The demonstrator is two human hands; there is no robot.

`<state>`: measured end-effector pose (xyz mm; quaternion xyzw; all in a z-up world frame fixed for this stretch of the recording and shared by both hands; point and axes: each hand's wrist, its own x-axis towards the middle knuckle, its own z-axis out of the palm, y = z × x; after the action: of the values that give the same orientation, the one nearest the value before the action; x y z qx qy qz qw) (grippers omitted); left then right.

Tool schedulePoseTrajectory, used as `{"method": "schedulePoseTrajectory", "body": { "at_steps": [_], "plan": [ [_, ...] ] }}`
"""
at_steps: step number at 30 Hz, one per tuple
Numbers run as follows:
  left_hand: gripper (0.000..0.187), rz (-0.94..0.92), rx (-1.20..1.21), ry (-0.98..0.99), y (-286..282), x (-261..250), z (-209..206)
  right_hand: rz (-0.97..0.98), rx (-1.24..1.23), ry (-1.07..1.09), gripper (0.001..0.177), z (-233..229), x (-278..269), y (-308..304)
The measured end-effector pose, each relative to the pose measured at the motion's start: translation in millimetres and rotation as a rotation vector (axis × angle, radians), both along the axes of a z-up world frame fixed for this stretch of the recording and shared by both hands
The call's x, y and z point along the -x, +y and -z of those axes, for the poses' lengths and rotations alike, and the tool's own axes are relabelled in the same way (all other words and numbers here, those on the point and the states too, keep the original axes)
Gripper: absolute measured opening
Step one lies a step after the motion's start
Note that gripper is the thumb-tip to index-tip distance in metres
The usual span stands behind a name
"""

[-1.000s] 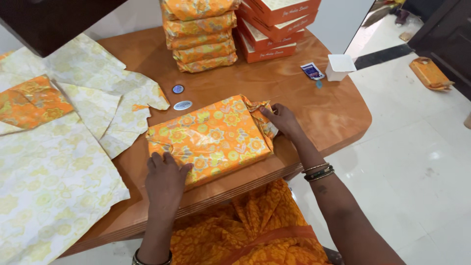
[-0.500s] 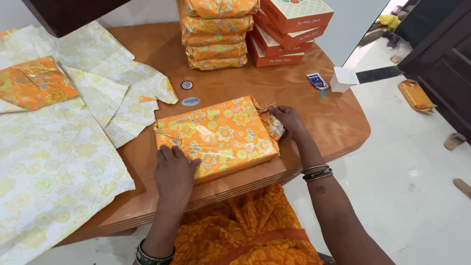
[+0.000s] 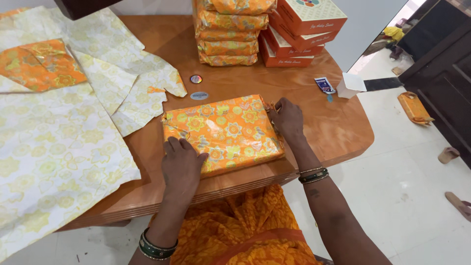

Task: The person wraps a rectangular box with patterned paper on a wooden table. They fold the paper around the box, smooth the edges, and stack the finished package with others. The process is repeated for a second box.

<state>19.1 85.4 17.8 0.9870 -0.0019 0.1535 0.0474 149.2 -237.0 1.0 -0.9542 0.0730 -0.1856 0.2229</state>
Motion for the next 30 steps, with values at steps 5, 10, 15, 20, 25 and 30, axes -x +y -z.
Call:
{"method": "schedulePoseTrajectory", "body": {
  "at_steps": [5, 10, 15, 20, 25, 30],
  "plan": [
    [0.083, -0.010, -0.036, -0.048, -1, -2, 1, -0.065, 0.145, -0.088, 0.026, -7, 5, 16],
    [0.082, -0.002, 0.008, 0.011, 1, -4, 1, -0.093, 0.226, -0.151, 0.021, -16, 8, 26],
    [0.082, 0.002, 0.010, 0.046, 0, -3, 3, -0.011, 0.147, -0.080, 0.031, -36, 4, 25],
    [0.081, -0.014, 0.040, 0.061, -7, -7, 7, -0.051, 0.187, -0.108, 0.016, -27, 1, 26],
    [0.084, -0.064, -0.137, 0.024, -18, -10, 12, -0.027, 0.394, -0.084, 0.009, 5, -9, 35],
    [0.083, -0.072, -0.151, 0.048, -22, -8, 12, -0.106, 0.400, -0.099, 0.011, 17, -8, 29]
  ]
}}
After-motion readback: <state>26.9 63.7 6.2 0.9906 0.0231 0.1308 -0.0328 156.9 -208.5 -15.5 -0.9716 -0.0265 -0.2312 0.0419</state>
